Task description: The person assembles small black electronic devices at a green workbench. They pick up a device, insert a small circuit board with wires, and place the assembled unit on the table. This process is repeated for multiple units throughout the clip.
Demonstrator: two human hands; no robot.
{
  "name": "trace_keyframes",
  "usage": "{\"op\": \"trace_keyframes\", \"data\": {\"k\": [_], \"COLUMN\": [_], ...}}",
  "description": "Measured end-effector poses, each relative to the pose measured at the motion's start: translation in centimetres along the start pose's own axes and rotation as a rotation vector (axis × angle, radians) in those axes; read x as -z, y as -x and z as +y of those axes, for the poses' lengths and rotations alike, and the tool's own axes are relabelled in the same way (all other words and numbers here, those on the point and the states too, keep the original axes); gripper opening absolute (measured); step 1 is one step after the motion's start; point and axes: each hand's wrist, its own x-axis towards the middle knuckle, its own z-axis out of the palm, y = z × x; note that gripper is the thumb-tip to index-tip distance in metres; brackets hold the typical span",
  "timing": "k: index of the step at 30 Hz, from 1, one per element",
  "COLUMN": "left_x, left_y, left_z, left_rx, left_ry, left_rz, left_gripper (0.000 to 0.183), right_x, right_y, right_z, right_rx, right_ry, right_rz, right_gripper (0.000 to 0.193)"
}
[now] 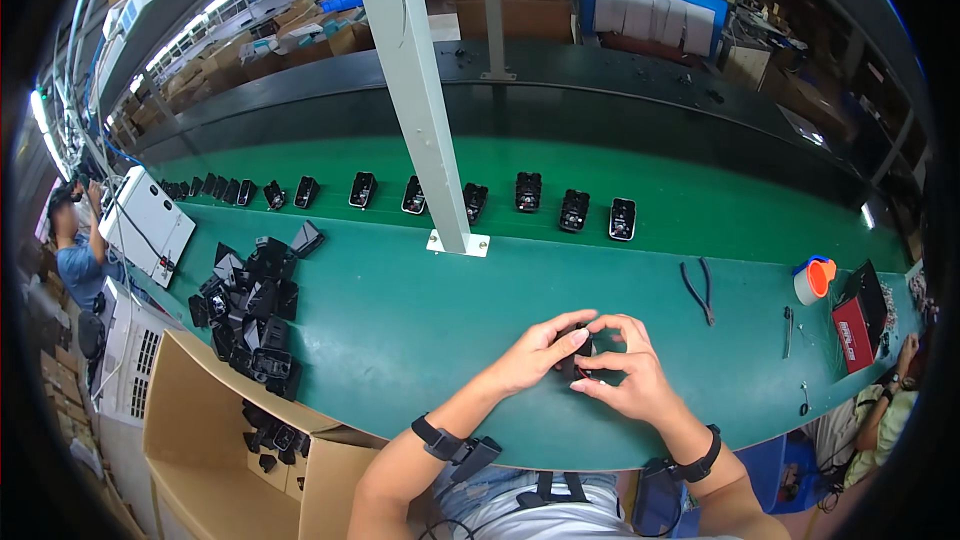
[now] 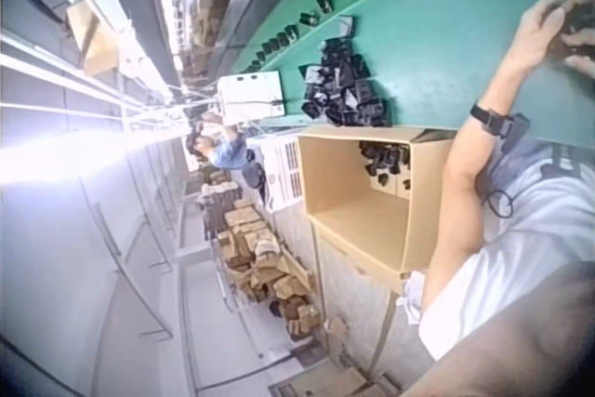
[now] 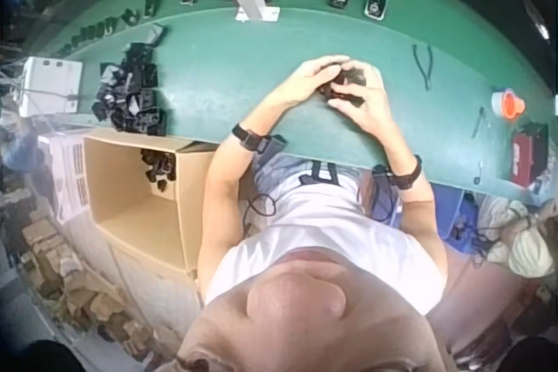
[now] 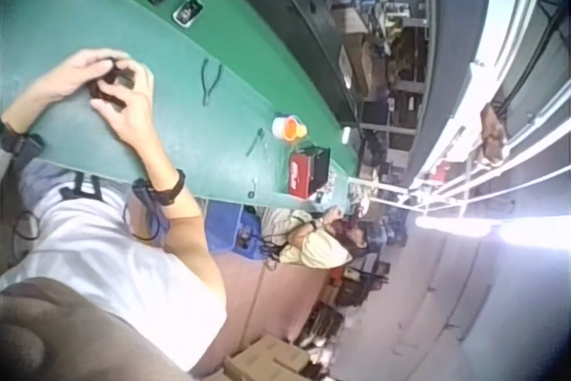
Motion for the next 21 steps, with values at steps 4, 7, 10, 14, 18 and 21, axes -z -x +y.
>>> {"op": "trace_keyframes", "data": {"k": [4,7,10,14,18,21], "left_x": [-0.2,0.4,0.6,0.2,-0.2,0.0], "left_y": [0.0,-0.3,-0.2,0.0,0.2,-0.2], "left_z": [0.2,-0.3,-0.4,-0.1,0.0,0.0], "left_rx": [-0.023,-0.029,-0.022,-0.068,-0.043,-0.051], "left_ry": [0.022,0.022,0.096,0.028,0.044,-0.002], "left_rz": [0.014,0.048,0.040,0.006,-0.021,-0.027], "left_gripper": [0.060,0.061,0.062,0.067,0.073,0.073], "right_x": [-0.3,-0.5,-0.2,-0.5,-0.4,-0.8], "right_y": [0.3,-0.1,-0.5,-0.3,-0.1,0.1], "right_z": [0.2,0.1,-0.1,1.1,1.0,1.4], "right_rx": [0.073,0.032,0.044,-0.001,-0.005,-0.030], "right_ry": [0.049,-0.019,-0.060,-0.300,-0.315,-0.338], "right_rz": [0.004,0.022,0.011,-0.026,-0.068,-0.053], "right_gripper": [0.035,0.035,0.036,0.036,0.035,0.036]}}
